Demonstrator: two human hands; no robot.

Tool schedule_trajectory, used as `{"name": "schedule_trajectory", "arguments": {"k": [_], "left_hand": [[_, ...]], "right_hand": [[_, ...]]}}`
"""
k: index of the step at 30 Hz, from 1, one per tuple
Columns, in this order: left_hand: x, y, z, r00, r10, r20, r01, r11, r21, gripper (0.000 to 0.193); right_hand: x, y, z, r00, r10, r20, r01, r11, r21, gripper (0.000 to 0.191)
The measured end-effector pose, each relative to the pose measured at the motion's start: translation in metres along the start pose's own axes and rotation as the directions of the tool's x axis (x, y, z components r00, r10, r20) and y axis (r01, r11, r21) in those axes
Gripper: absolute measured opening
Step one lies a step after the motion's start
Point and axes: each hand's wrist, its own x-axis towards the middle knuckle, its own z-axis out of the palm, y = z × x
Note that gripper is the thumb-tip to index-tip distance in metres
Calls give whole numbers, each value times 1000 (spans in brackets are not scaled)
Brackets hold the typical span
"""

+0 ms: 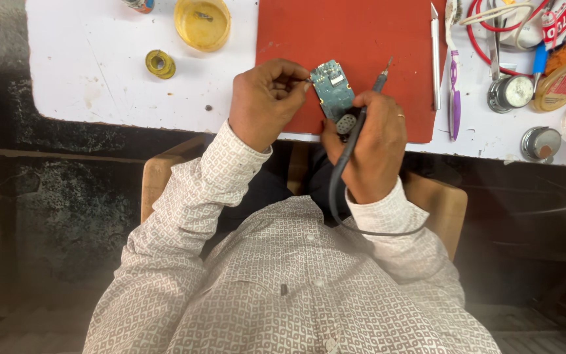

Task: The person sits at a repair bench and uses a soldering iron to solder components on a phone motherboard resting on a red mat. They hold the iron in one hand while steadying the board with the other, periodically reaching for solder wire from a spool and repositioning the board to work on different areas.

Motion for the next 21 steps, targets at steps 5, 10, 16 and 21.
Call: {"name": "schedule_trajectory", "arguments": {"k": [5, 10, 16, 21], "left_hand": [[17, 4, 11, 997, 67, 42, -71, 990, 124, 14], [34, 5, 14, 982, 167, 93, -181, 968, 176, 15], [42, 4, 17, 947, 276, 161, -314, 898, 307, 10], [50, -1, 18, 926, 306, 223, -370, 856, 362, 7]], "right_hand": [[3, -4, 5, 998, 25, -61, -25, 1000, 6, 43], [2, -2, 4, 996, 55, -76, -52, 998, 34, 45], [1, -2, 6, 991, 89, -97, -82, 994, 73, 45], [1, -1, 7, 987, 116, -108, -105, 989, 104, 46]]}}
